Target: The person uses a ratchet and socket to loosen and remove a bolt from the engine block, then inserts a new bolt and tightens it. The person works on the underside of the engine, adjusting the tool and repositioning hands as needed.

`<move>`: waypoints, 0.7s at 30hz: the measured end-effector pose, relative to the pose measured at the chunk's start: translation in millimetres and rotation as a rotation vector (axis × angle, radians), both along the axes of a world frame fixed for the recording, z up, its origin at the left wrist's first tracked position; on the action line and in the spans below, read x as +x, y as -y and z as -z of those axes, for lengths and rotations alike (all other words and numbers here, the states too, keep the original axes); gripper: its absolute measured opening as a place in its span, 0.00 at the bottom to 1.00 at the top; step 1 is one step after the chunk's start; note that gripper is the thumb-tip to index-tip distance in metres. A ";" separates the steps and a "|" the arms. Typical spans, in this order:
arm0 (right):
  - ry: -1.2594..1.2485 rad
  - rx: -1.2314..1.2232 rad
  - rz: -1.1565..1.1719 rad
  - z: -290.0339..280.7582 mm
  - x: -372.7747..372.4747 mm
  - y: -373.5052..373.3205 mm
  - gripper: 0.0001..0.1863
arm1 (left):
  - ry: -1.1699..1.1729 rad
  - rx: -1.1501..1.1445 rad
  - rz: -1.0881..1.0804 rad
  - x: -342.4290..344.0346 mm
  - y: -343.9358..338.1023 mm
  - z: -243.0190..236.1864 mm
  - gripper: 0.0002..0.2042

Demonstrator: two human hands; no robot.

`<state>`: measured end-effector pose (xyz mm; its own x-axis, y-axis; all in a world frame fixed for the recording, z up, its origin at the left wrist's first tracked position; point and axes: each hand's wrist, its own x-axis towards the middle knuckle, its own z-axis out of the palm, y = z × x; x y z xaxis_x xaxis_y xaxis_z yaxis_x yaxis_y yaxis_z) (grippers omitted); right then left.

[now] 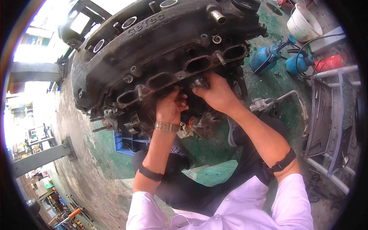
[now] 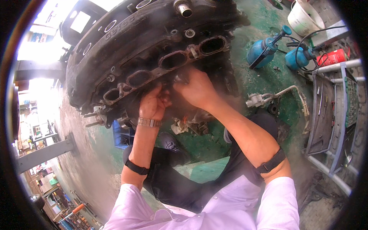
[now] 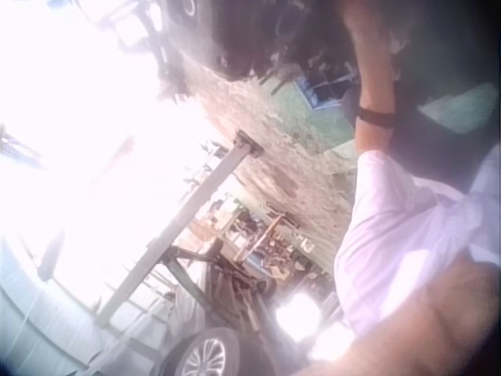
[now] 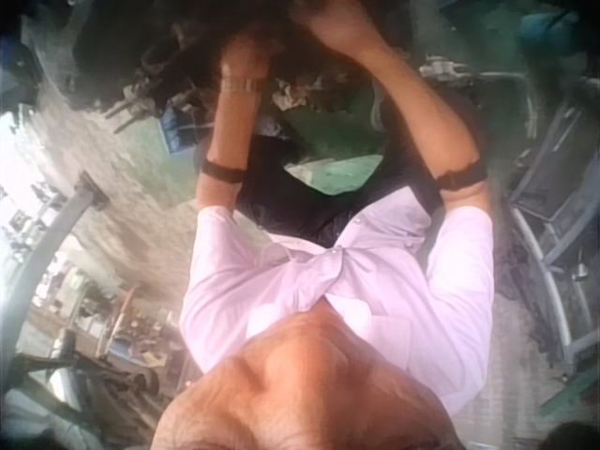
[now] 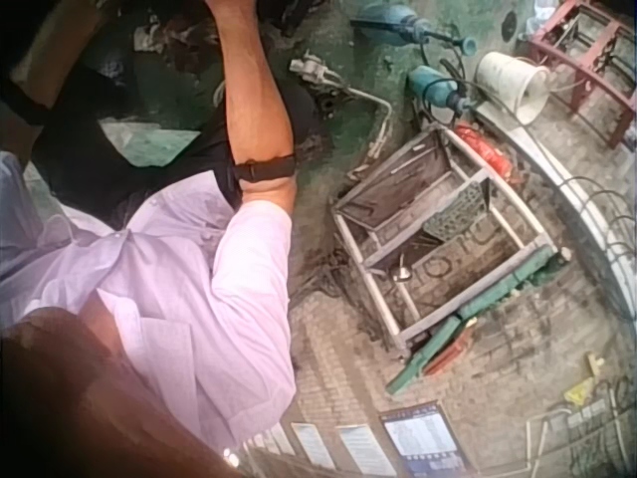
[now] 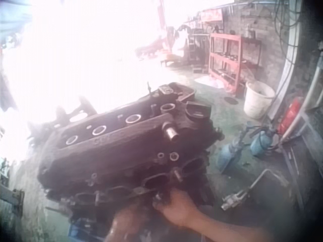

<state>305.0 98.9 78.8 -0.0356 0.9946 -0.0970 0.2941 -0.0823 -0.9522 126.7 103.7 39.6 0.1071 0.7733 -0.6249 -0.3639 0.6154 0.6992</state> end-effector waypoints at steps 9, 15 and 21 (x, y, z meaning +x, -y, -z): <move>0.005 0.003 -0.016 1.1 2.6 1.2 0.22 | 0.258 0.013 0.011 7.9 2.3 -5.9 0.14; 0.024 0.024 -0.015 1.4 2.4 1.4 0.22 | -0.289 0.333 0.315 -6.7 -1.7 21.1 0.08; 0.036 -0.003 -0.015 3.9 2.9 0.1 0.22 | 0.095 -0.018 0.021 2.0 1.4 6.7 0.07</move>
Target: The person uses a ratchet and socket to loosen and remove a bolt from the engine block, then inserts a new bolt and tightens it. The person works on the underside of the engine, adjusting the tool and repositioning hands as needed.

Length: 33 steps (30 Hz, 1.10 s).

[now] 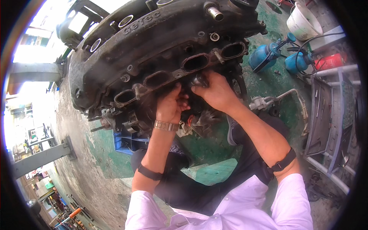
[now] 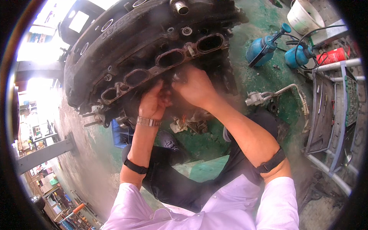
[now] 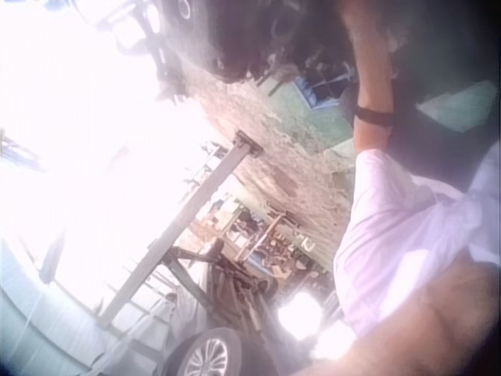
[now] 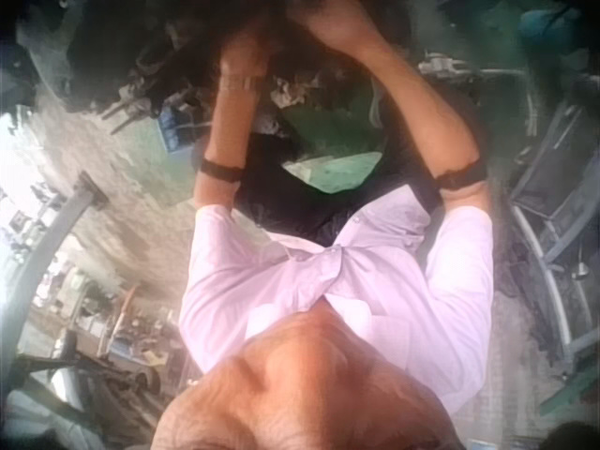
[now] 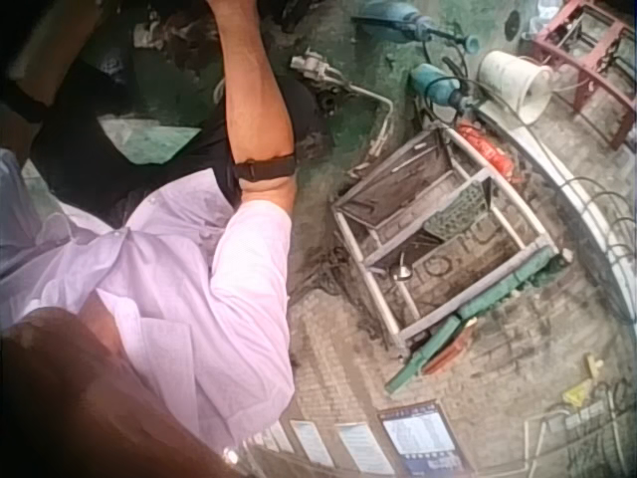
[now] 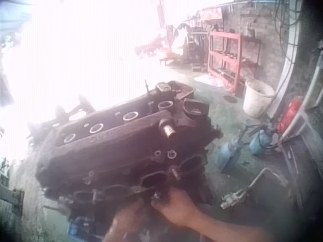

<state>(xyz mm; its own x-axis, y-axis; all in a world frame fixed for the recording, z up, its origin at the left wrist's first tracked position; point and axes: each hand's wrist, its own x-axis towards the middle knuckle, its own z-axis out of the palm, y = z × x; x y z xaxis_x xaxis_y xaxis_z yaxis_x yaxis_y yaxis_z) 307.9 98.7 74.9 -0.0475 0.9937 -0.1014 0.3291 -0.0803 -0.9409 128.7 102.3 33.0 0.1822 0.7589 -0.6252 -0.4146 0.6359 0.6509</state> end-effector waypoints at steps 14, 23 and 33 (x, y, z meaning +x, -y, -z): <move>-0.045 0.057 0.053 1.8 -2.0 -0.5 0.21 | -0.125 -0.007 -0.060 6.9 -0.9 -9.6 0.16; -0.056 0.028 -0.008 14.3 4.1 -1.6 0.22 | 0.087 -0.100 -0.067 7.4 2.2 -2.4 0.22; -0.017 0.061 -0.035 12.6 0.4 -4.2 0.21 | 0.118 0.045 -0.132 3.1 -0.9 -3.1 0.17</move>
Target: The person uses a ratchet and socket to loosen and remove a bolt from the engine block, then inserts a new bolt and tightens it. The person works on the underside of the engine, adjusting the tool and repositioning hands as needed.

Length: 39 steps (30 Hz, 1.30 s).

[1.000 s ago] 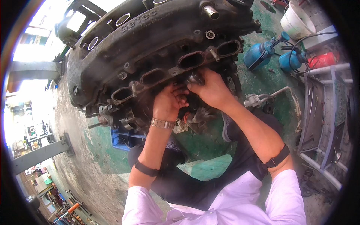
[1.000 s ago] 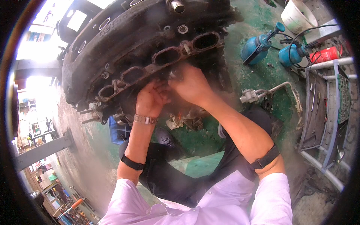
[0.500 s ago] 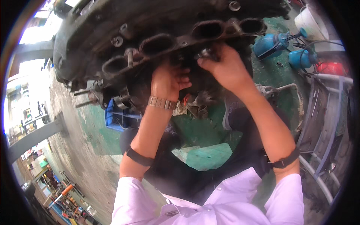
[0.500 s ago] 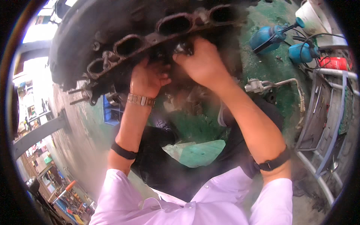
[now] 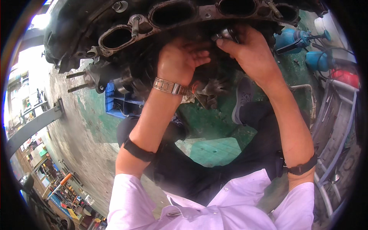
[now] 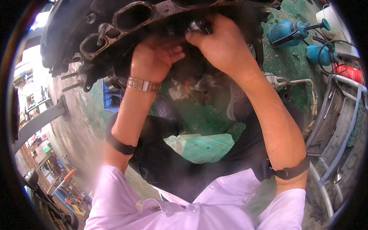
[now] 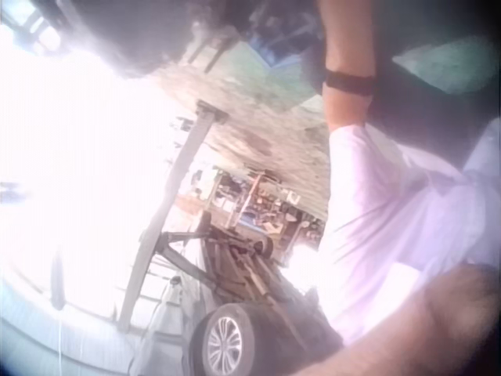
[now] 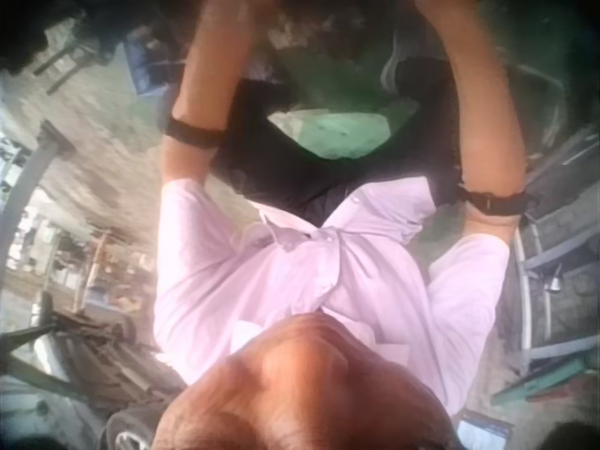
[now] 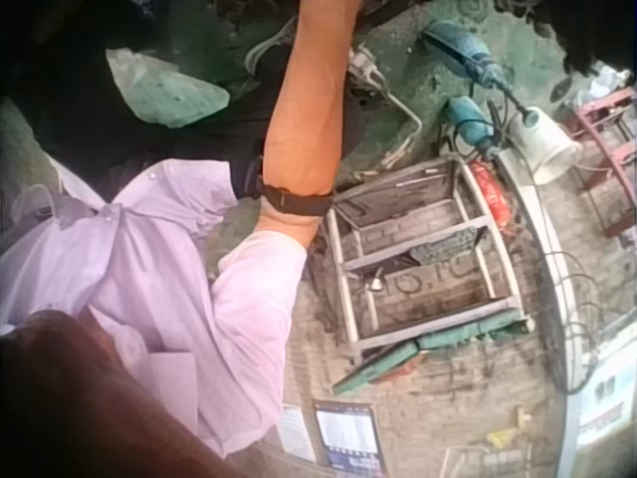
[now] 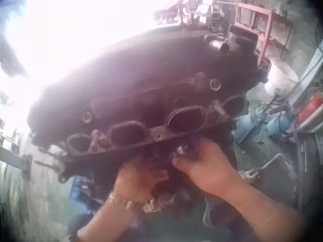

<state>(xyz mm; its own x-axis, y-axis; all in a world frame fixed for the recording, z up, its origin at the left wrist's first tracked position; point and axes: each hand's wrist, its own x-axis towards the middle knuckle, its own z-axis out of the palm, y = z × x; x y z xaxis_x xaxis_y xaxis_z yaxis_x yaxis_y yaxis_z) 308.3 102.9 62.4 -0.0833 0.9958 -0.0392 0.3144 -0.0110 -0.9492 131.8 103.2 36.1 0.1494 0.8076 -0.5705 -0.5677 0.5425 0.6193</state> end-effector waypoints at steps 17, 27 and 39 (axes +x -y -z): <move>-0.051 -0.036 -0.021 -0.6 -7.3 1.7 0.19 | -0.136 0.220 0.019 -8.2 5.6 -20.8 0.17; -0.069 -0.068 -0.031 -2.1 -5.9 1.5 0.17 | -0.120 0.201 -0.096 -0.8 2.7 -20.0 0.12; -0.075 -0.116 -0.017 -2.7 -2.8 1.3 0.17 | -0.150 0.205 -0.076 2.1 -3.1 -5.1 0.11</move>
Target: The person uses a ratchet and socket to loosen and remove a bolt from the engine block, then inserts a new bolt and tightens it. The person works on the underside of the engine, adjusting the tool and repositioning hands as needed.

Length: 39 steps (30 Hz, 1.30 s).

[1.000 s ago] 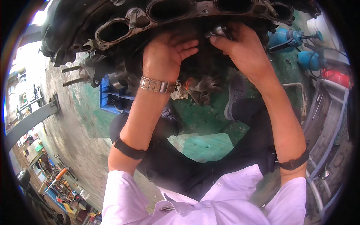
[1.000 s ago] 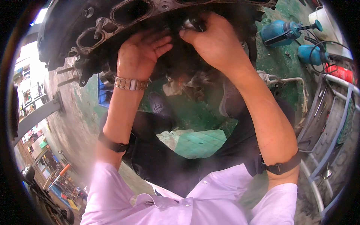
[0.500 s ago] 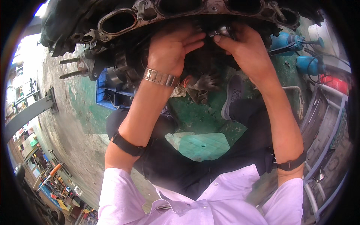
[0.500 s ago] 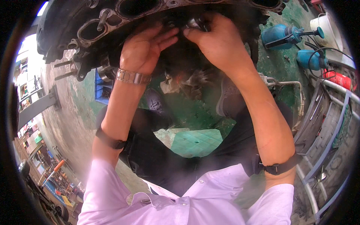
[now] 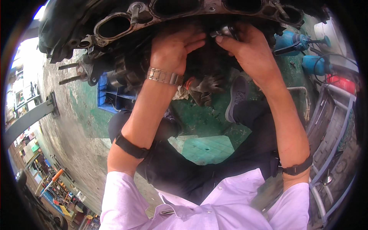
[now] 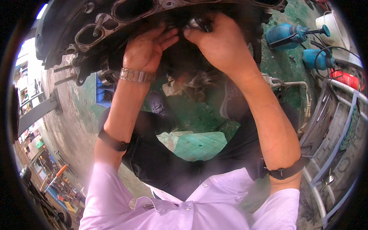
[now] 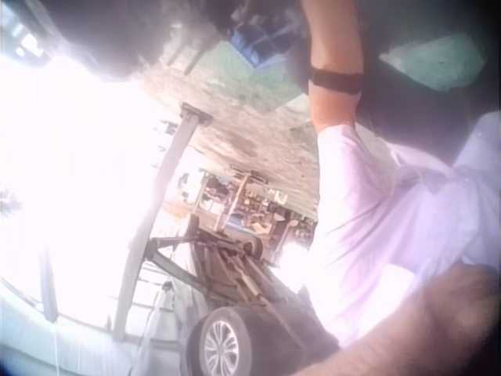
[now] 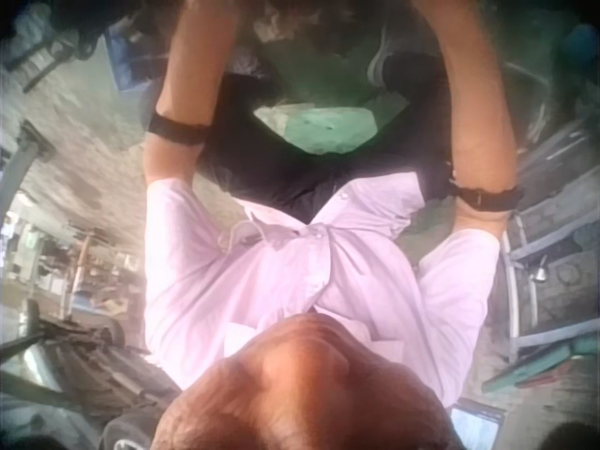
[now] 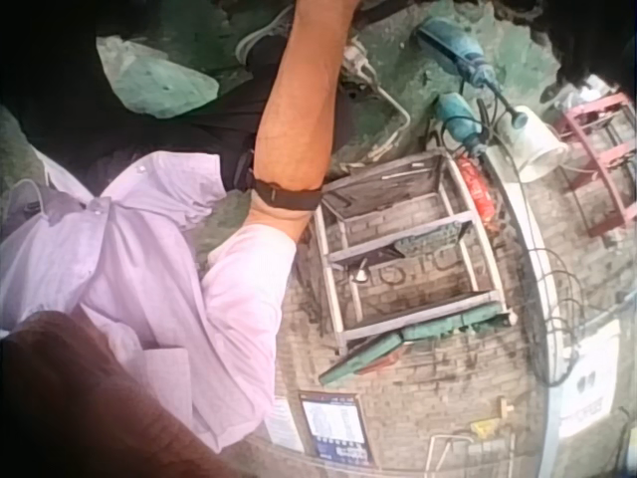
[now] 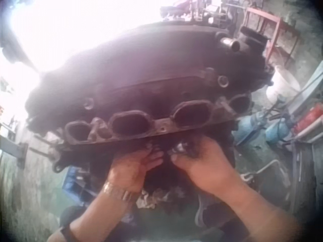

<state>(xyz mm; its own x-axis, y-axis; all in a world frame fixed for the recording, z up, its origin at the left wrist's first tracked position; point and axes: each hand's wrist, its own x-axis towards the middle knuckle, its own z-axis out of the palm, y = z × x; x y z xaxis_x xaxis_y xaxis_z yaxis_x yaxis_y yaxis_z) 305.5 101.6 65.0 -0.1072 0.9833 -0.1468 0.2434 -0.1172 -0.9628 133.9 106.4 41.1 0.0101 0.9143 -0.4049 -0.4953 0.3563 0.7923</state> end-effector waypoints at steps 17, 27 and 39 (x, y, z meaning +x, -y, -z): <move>-0.042 0.063 -0.006 -0.6 -1.7 0.4 0.17 | 0.143 0.014 0.300 -6.7 2.7 10.9 0.13; -0.106 0.103 -0.033 1.0 -8.6 1.1 0.20 | 0.064 -0.040 0.285 -5.4 1.2 4.8 0.12; 0.044 0.152 -0.141 -13.5 -4.5 5.2 0.19 | 0.078 -0.052 0.271 -8.9 -1.7 9.3 0.12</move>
<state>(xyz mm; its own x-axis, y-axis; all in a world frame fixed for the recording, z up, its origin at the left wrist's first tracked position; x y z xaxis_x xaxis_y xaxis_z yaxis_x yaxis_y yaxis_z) 301.0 96.4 78.5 -0.2425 0.9701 -0.0057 0.2896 0.0667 -0.9548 125.0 108.1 31.8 0.2840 0.8520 -0.4397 -0.4352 0.5232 0.7327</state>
